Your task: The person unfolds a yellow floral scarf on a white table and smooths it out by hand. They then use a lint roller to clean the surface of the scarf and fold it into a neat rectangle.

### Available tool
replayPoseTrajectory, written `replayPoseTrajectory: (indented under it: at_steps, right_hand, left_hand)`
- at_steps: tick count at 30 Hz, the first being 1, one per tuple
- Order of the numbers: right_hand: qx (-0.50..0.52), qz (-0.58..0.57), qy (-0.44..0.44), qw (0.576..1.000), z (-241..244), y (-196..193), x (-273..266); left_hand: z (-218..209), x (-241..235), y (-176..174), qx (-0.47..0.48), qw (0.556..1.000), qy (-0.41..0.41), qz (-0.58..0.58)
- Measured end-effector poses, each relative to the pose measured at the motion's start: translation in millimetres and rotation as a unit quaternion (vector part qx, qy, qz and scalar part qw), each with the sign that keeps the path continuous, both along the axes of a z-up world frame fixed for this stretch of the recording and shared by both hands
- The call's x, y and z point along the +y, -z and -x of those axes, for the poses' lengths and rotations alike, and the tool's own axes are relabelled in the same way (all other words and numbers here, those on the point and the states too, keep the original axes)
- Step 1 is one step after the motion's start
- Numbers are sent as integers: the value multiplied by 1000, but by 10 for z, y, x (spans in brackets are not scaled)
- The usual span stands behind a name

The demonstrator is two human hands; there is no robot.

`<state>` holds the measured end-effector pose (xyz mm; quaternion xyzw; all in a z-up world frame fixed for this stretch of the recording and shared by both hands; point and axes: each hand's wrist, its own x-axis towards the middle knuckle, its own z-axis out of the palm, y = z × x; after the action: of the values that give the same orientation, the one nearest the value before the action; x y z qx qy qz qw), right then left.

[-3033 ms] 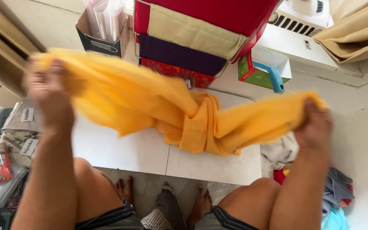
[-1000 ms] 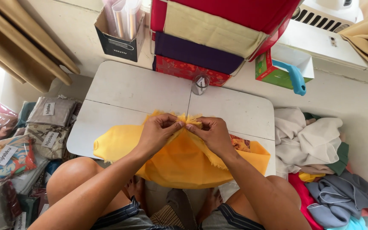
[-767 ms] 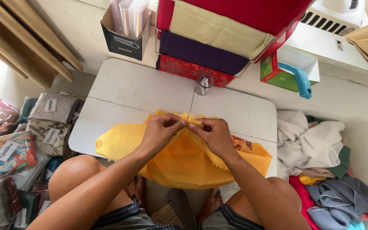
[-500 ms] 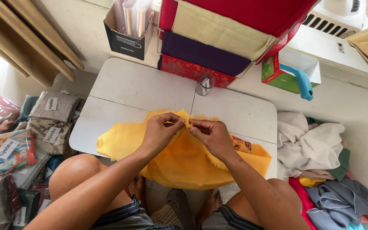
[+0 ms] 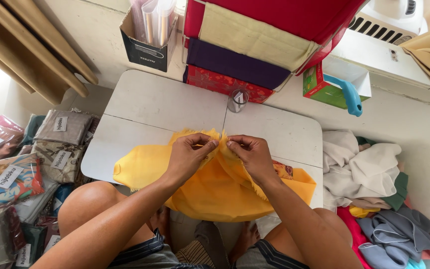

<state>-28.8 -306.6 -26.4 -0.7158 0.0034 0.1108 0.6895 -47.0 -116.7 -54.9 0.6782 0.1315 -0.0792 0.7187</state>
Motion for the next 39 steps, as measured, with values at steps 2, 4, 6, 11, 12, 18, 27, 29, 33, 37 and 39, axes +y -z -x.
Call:
replayPoseTrajectory:
  at_steps: [2, 4, 6, 11, 12, 18, 27, 29, 33, 37, 39]
  right_hand:
    - [-1, 2, -4, 1000, 32, -26, 29]
    - [-2, 5, -7, 1000, 45, -5, 35]
    - [-32, 21, -32, 999, 40, 61, 19]
    - [-70, 34, -39, 996, 41, 94, 49]
    - [-81, 42, -45, 995, 41, 79, 53]
    - [-162, 47, -95, 981, 74, -19, 92]
    - [-242, -26, -89, 966, -262, 139, -241]
    - [-209, -27, -164, 964, -238, 248, -202]
    - [-50, 40, -432, 900, -135, 267, -66]
    - [57, 307, -404, 860, -145, 546, -168]
    - [41, 311, -414, 854, -284, 671, -239]
  left_hand:
    - [15, 1, -51, -1, 1000, -5, 10]
    - [24, -1, -86, -3, 1000, -10, 20]
    - [29, -4, -108, -4, 999, -22, 49]
    - [10, -18, 16, -4, 997, -25, 79]
    - [6, -21, 27, -1, 996, -20, 86]
    - [50, -49, 21, -36, 993, 1, 109]
    - [375, 128, -271, -272, 949, 25, -159]
    - [572, 132, -293, -310, 935, 43, -169]
    - [918, 267, -492, -359, 907, 106, -191]
    - [995, 692, -562, -388, 906, 82, -146]
    - [993, 1074, -609, -384, 909, -41, -154]
